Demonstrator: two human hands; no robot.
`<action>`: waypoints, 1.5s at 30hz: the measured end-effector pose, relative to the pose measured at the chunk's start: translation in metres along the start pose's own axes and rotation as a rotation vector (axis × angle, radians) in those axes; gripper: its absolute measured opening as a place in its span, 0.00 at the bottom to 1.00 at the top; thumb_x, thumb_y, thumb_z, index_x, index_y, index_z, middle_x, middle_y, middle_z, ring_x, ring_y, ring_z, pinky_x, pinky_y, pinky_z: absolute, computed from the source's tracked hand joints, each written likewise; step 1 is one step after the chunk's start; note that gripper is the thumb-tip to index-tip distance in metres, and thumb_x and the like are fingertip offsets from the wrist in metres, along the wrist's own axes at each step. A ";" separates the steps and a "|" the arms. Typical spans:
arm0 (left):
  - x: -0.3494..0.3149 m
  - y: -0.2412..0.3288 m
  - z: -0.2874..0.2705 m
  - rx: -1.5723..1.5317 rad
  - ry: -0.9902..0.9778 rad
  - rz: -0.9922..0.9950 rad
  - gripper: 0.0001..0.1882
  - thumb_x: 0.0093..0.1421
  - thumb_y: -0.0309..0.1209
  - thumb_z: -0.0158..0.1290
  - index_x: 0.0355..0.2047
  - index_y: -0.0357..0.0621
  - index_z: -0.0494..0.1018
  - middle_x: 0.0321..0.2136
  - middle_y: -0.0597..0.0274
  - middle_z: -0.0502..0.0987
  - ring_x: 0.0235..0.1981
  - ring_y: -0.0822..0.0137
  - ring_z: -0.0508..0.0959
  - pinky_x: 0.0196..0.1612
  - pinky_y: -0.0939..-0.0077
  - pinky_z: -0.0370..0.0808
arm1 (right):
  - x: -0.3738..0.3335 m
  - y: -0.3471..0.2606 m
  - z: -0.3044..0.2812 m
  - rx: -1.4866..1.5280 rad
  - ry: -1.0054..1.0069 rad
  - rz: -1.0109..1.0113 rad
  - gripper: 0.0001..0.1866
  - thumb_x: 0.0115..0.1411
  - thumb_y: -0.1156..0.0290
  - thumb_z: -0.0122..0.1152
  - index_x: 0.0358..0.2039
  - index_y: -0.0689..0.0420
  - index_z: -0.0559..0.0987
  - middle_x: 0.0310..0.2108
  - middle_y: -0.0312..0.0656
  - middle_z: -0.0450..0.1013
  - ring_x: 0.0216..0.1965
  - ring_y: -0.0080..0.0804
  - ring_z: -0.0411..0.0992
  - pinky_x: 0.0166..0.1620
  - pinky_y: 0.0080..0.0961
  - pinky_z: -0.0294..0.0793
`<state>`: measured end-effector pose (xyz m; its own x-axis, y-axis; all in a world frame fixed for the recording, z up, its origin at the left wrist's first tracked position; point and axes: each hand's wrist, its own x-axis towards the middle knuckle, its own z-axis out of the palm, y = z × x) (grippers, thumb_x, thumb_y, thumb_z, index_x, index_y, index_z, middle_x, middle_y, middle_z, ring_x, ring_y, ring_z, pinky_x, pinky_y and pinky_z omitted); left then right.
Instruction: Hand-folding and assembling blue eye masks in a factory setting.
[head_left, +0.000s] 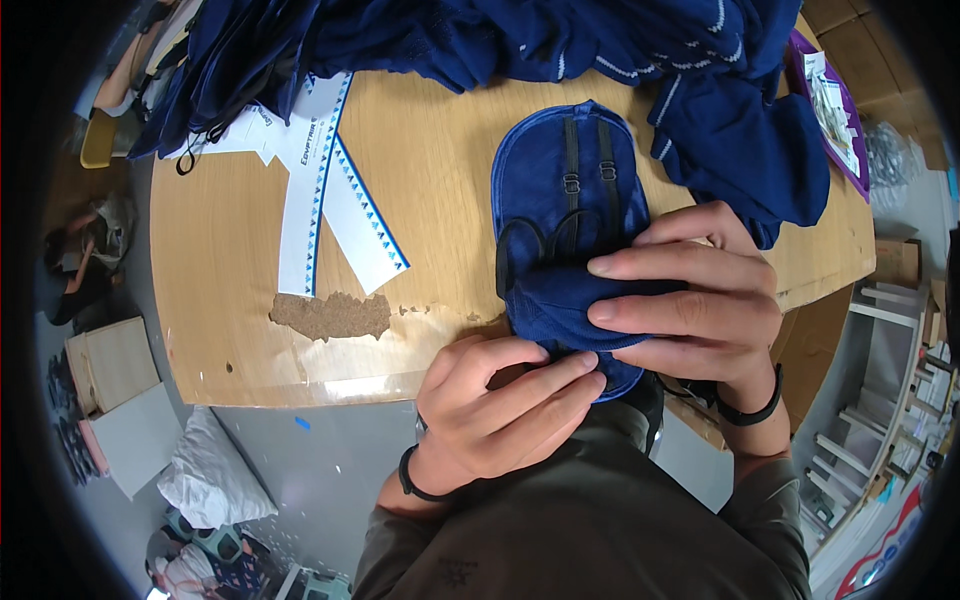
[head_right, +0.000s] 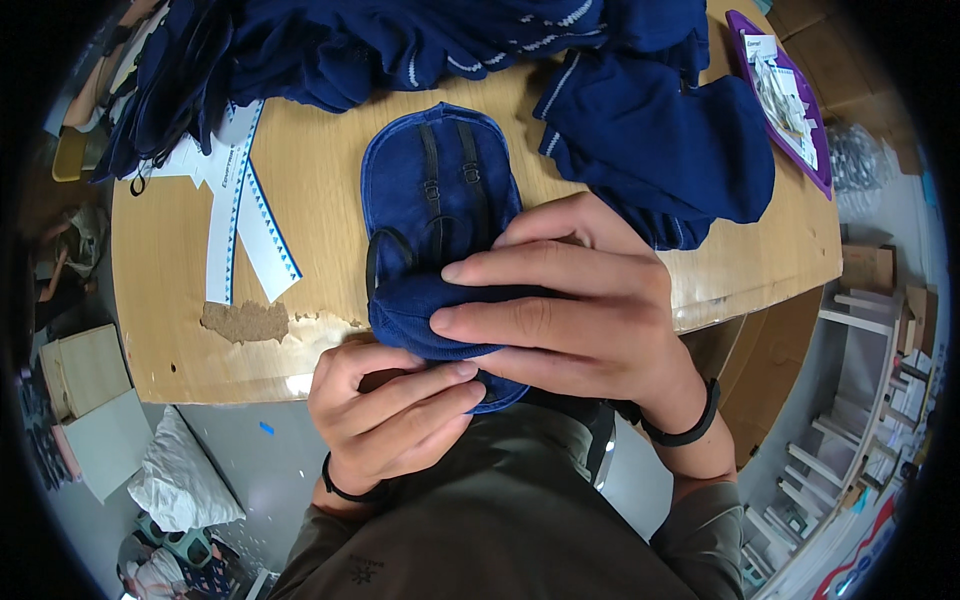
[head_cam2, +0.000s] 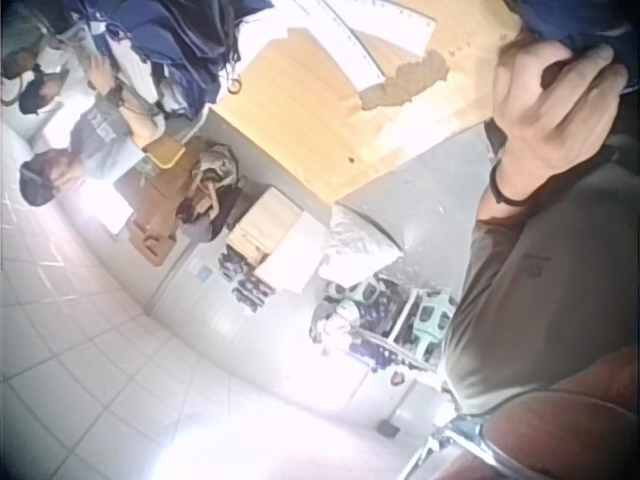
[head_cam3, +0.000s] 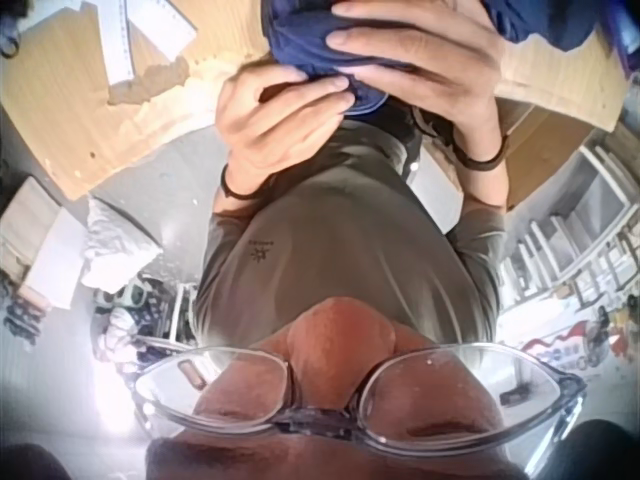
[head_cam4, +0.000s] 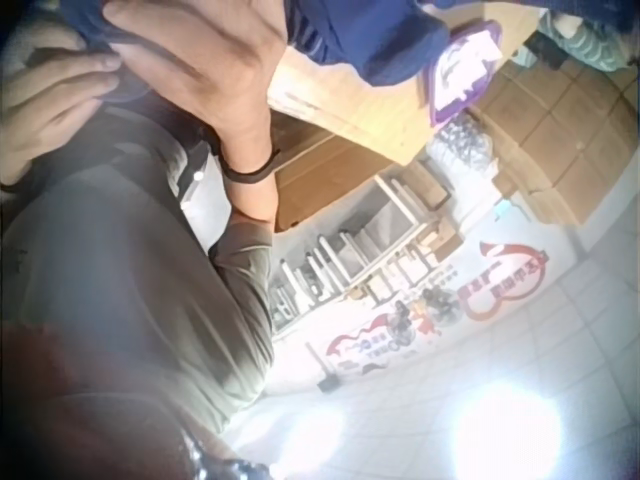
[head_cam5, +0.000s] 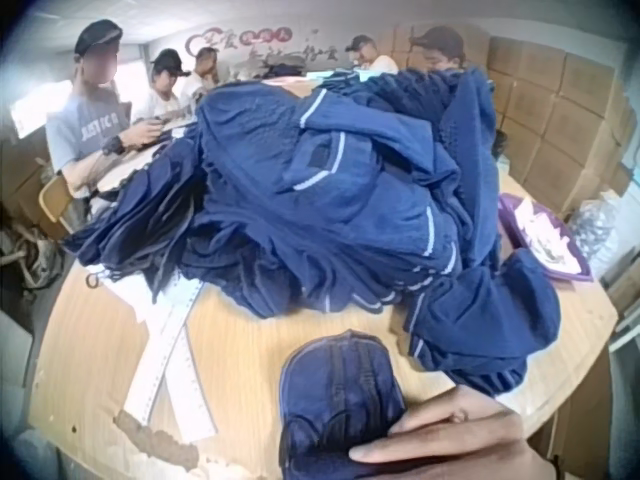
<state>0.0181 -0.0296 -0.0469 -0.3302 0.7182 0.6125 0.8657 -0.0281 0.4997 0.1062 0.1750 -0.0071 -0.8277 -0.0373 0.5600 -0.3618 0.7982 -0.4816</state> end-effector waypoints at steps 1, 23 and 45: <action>0.000 0.000 0.000 -0.003 0.005 0.006 0.12 0.41 0.32 0.63 0.30 0.57 0.82 0.34 0.81 0.82 0.31 0.73 0.73 0.32 0.82 0.66 | 0.000 0.000 0.001 0.003 -0.001 -0.001 0.18 0.36 0.63 0.74 0.31 0.54 0.86 0.36 0.44 0.81 0.34 0.36 0.73 0.38 0.26 0.71; -0.005 0.001 -0.002 0.116 0.051 0.005 0.11 0.42 0.33 0.63 0.29 0.60 0.82 0.38 0.73 0.79 0.42 0.62 0.73 0.37 0.71 0.73 | -0.003 0.003 0.004 0.200 0.043 0.112 0.15 0.38 0.73 0.71 0.32 0.55 0.86 0.38 0.42 0.80 0.35 0.38 0.76 0.38 0.30 0.77; 0.018 0.011 -0.001 0.231 -0.118 -0.344 0.27 0.52 0.37 0.58 0.52 0.38 0.73 0.51 0.54 0.77 0.59 0.52 0.70 0.56 0.66 0.60 | -0.014 0.004 0.001 0.370 0.459 0.413 0.21 0.34 0.83 0.78 0.34 0.67 0.83 0.36 0.51 0.79 0.41 0.38 0.78 0.45 0.30 0.76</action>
<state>0.0210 -0.0181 -0.0301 -0.5804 0.7338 0.3531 0.7787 0.3734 0.5041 0.1158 0.1778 -0.0171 -0.6942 0.5448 0.4705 -0.2471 0.4336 -0.8666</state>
